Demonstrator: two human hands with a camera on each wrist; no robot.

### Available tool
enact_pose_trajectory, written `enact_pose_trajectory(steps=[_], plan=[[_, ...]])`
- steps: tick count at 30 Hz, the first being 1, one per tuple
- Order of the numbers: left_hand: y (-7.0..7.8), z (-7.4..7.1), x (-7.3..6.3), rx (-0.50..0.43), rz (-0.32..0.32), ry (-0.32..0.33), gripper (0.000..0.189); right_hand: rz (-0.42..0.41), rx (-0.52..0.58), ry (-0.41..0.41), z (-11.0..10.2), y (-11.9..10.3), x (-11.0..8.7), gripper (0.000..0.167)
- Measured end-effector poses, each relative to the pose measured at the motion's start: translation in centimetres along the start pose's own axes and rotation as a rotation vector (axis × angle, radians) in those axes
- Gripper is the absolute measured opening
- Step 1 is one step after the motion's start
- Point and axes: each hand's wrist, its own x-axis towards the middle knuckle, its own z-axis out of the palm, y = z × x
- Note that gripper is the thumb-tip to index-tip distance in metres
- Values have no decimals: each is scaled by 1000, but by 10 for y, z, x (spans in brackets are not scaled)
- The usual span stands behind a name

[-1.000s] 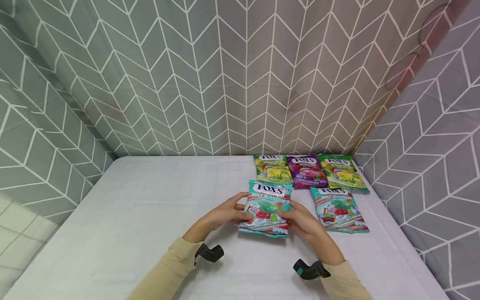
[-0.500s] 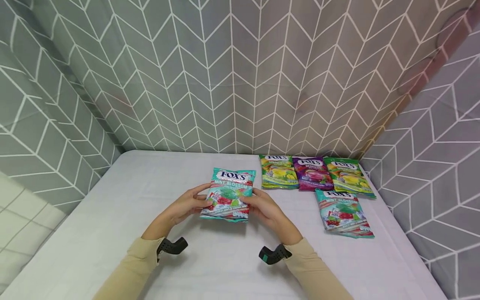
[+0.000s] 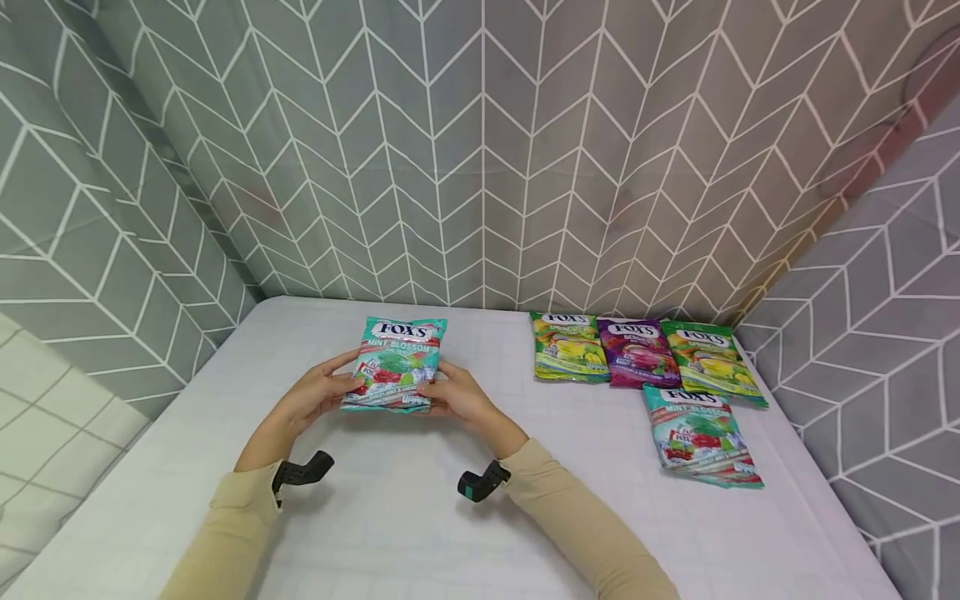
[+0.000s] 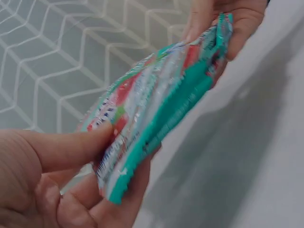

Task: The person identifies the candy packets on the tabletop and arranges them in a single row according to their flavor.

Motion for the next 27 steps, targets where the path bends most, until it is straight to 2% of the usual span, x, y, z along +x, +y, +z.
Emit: enact_pose_trajectory(steps=[9, 14, 16, 19, 22, 27], plan=[[0, -32, 11, 146, -53, 157, 61, -18, -31, 76, 32, 8, 48, 42], [-5, -45, 13, 201, -64, 288, 56, -11, -58, 121, 51, 13, 69, 35], [-7, -49, 13, 186, -57, 350, 54, -18, -77, 142, 58, 15, 78, 33], [-10, -51, 15, 158, -27, 434, 50, -46, -143, 178, 68, 14, 90, 30], [-13, -54, 15, 137, 9, 490, 47, -72, -277, 231, 75, 14, 100, 26], [-16, -61, 13, 133, 38, 524, 56, -69, -428, 280, 85, 19, 111, 20]])
